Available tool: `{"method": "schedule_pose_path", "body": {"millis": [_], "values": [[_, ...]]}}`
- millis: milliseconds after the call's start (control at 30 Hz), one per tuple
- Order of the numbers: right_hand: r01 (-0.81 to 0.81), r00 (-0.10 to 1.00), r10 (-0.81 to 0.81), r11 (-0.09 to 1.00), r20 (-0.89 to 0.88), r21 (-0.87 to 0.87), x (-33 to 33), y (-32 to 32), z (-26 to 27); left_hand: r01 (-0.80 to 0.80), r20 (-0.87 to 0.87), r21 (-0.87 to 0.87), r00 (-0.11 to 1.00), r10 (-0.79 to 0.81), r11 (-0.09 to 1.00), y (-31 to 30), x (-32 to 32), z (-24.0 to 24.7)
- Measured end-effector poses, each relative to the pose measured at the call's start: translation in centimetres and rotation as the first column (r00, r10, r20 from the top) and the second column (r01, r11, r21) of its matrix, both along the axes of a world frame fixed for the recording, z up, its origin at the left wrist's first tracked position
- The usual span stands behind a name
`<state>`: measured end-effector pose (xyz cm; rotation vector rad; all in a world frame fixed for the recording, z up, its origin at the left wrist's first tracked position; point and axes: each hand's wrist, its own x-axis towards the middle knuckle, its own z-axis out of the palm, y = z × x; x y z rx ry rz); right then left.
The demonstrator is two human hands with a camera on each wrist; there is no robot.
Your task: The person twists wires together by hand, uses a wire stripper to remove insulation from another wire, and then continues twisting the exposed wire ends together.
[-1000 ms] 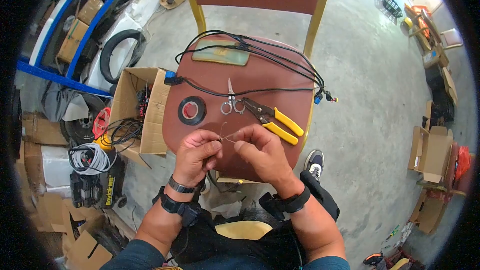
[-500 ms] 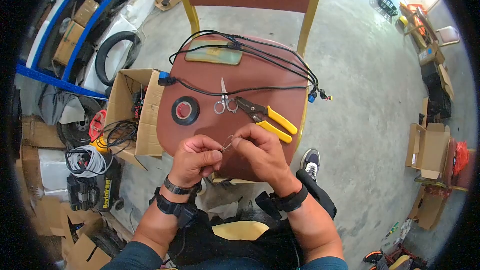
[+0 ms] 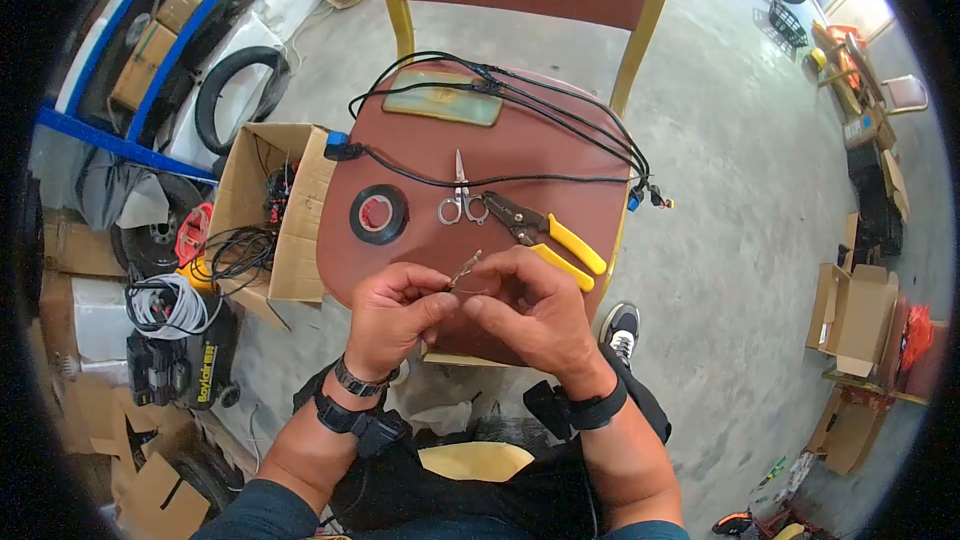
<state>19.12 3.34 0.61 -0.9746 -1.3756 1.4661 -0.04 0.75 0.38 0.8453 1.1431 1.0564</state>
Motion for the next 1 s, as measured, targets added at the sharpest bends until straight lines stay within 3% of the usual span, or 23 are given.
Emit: {"method": "schedule_pose_path", "body": {"millis": [167, 267, 300, 400, 500, 633, 700, 800, 900, 1000], "values": [[-0.096, 0.994, 0.087, 0.985, 0.072, 0.145, 0.9, 0.4, -0.5, 0.027, -0.031, 0.003, 0.999, -0.027, 1.000, 0.1, -0.2, 0.1], [0.106, 0.988, -0.109, 0.994, -0.108, -0.040, 0.6, 0.6, 0.1, 0.054, -0.072, -0.031, 0.996, -0.056, 0.998, 0.4, -0.7, 0.5], [0.095, 0.995, -0.100, 0.985, 0.027, 0.144, 0.8, 1.0, 0.2, 0.091, -0.062, -0.041, 0.994, -0.093, 0.995, 0.4, -0.8, 0.4], [-0.016, 0.999, 0.020, 0.992, -0.027, 0.121, 0.5, 1.0, 0.8, 0.176, -0.038, -0.072, 0.983, -0.179, 0.982, 0.3, -0.7, 0.6], [-0.102, 0.992, 0.092, 0.988, 0.089, 0.116, 1.0, 0.9, -0.2, 0.226, -0.001, -0.089, 0.974, -0.227, 0.970, 0.2, -0.8, 0.4], [-0.047, 0.999, 0.046, 0.999, -0.023, -0.024, 0.8, 0.6, 0.2, 0.219, 0.059, -0.087, 0.975, -0.214, 0.972, 0.1, -0.4, 0.5], [-0.001, 0.996, -0.008, 0.994, -0.087, -0.107, 0.9, 0.5, -0.2, 0.197, 0.011, -0.039, 0.980, -0.197, 0.980, 0.0, -0.1, 0.3], [0.003, 0.998, -0.013, 0.985, -0.055, -0.175, 1.2, 0.6, -0.8, 0.180, -0.037, -0.022, 0.983, -0.180, 0.983, -0.1, 0.1, 0.4], [-0.070, 0.964, -0.017, 0.947, -0.266, -0.314, 0.9, 0.7, 0.4, 0.160, -0.018, -0.062, 0.987, -0.161, 0.985, 0.1, -0.4, 0.5], [-0.071, 0.992, 0.056, 0.988, -0.111, -0.135, 0.9, 0.8, 0.1, 0.138, 0.034, -0.073, 0.990, -0.136, 0.988, 0.4, -0.9, 0.3]]}}
